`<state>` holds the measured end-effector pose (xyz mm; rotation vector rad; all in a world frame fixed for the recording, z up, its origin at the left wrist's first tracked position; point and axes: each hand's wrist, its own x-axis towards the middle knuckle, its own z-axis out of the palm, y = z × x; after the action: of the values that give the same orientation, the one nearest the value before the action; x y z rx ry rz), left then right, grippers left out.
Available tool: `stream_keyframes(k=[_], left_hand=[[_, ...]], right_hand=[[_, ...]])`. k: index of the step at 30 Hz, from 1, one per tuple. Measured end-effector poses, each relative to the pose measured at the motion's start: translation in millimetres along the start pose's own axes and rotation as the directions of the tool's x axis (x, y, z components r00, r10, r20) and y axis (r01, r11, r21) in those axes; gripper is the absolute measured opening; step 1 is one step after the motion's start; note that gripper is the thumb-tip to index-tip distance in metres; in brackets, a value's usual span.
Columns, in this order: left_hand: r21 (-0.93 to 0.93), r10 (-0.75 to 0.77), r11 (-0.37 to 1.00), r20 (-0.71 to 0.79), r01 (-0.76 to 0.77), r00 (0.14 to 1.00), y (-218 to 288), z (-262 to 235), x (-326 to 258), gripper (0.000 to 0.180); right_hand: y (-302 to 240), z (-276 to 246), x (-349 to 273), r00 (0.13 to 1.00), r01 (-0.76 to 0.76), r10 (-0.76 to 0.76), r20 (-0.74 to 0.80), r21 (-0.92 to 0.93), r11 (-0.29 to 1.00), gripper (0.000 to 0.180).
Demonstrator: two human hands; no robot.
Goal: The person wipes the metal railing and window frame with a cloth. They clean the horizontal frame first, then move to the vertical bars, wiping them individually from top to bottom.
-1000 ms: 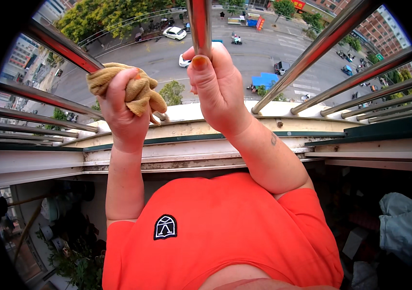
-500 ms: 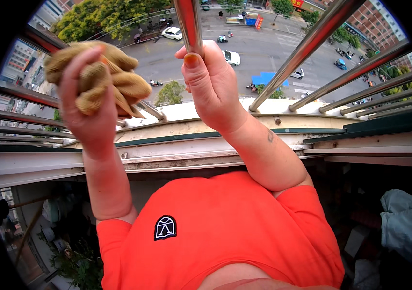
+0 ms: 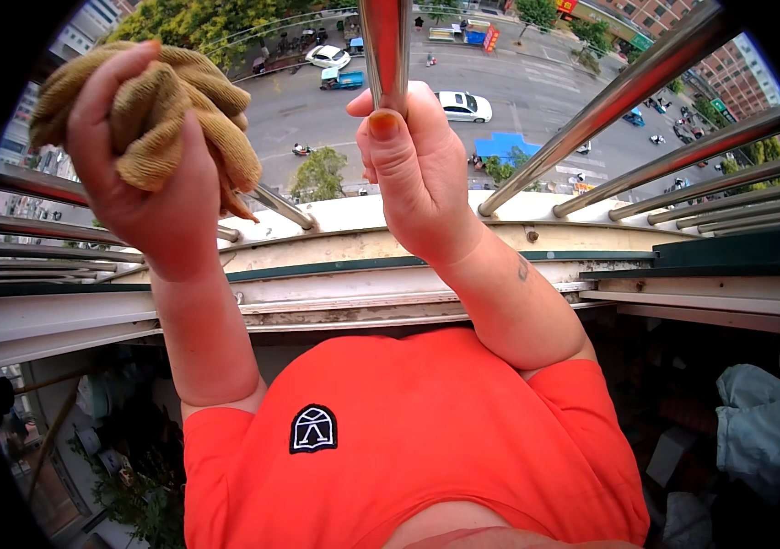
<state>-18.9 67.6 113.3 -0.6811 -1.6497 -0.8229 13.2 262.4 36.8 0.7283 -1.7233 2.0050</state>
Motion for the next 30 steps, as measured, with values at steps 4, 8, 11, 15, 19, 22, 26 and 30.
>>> stream_keyframes(k=[4,8,11,15,19,22,26,30], left_hand=[[0.125,-0.049,0.992,0.122,0.034,0.991,4.1,-3.6,-52.7,0.046],[0.101,-0.17,0.984,0.301,0.146,0.938,8.0,-7.7,-97.1,0.049],[0.124,-0.232,0.972,0.407,0.198,0.884,10.1,-11.5,-117.2,0.049],[0.04,-0.294,0.949,0.469,0.313,0.833,16.2,-21.0,-107.1,0.043],[0.007,-0.233,0.969,0.336,0.245,0.913,16.8,-32.2,-65.1,0.039],[-0.113,-0.079,0.99,0.09,0.089,0.993,12.7,-26.9,-3.8,0.03],[-0.118,-0.399,0.914,-0.096,0.387,0.912,27.3,-17.8,40.4,0.029],[0.038,-0.076,0.996,-0.054,0.078,0.996,1.3,-13.5,26.4,0.025]], right_hand=[[-1.3,2.9,1.3,1.0,0.006,-0.006,0.0,-0.016,1.0,0.031],[-2.0,3.6,1.3,1.0,-0.002,0.002,-0.015,-0.007,1.0,0.027],[-2.6,3.1,2.2,1.0,0.012,-0.013,-0.018,-0.034,0.999,0.027],[-3.4,2.9,2.9,1.0,0.005,-0.005,-0.01,-0.024,1.0,0.027],[0.2,5.6,2.1,1.0,0.006,-0.006,-0.002,-0.006,1.0,0.027],[-0.4,3.8,1.7,1.0,0.016,-0.016,-0.006,0.0,1.0,0.027],[-0.4,2.7,1.3,1.0,0.012,-0.012,-0.009,0.021,1.0,0.028],[-0.1,4.3,1.9,0.999,0.03,-0.03,-0.012,0.004,1.0,0.028]])
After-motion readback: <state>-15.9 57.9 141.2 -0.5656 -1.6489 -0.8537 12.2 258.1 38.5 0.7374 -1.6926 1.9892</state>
